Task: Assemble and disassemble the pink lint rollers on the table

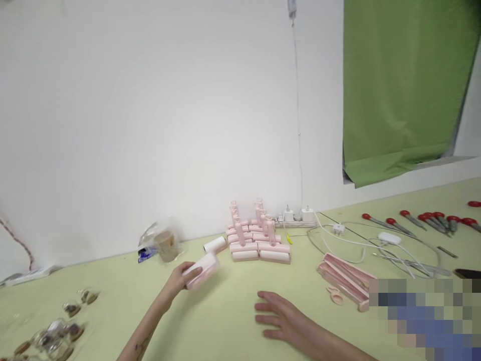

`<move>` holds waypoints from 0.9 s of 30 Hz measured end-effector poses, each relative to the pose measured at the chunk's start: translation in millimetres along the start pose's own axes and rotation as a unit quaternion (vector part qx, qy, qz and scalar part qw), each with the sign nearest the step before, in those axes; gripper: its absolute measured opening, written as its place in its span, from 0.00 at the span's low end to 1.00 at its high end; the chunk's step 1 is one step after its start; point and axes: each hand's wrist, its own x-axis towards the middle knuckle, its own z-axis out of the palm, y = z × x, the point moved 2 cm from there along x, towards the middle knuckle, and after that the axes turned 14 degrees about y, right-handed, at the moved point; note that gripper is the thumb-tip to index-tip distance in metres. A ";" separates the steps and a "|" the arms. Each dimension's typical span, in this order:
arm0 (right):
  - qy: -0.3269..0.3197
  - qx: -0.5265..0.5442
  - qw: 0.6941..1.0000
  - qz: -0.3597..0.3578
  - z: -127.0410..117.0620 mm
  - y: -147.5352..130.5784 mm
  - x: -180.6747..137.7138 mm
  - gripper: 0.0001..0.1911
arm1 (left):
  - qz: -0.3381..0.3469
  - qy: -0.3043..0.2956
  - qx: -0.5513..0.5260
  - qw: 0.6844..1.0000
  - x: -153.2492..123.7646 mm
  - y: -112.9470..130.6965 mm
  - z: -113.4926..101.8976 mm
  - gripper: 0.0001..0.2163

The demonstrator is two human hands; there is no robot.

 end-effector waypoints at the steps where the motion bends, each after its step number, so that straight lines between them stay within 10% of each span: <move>1: -0.014 0.071 0.996 0.050 5.3 2.3 4.1 0.24 | -0.006 -0.050 -0.024 0.998 -6.1 14.8 5.2 0.25; 11: -0.237 0.221 0.907 0.269 10.0 -10.7 24.7 0.40 | -0.120 -0.443 0.026 0.888 12.6 103.7 101.0 0.14; 27: -0.076 0.288 0.935 0.195 2.8 1.1 45.0 0.21 | -0.113 -0.458 0.034 0.881 28.3 139.1 100.5 0.20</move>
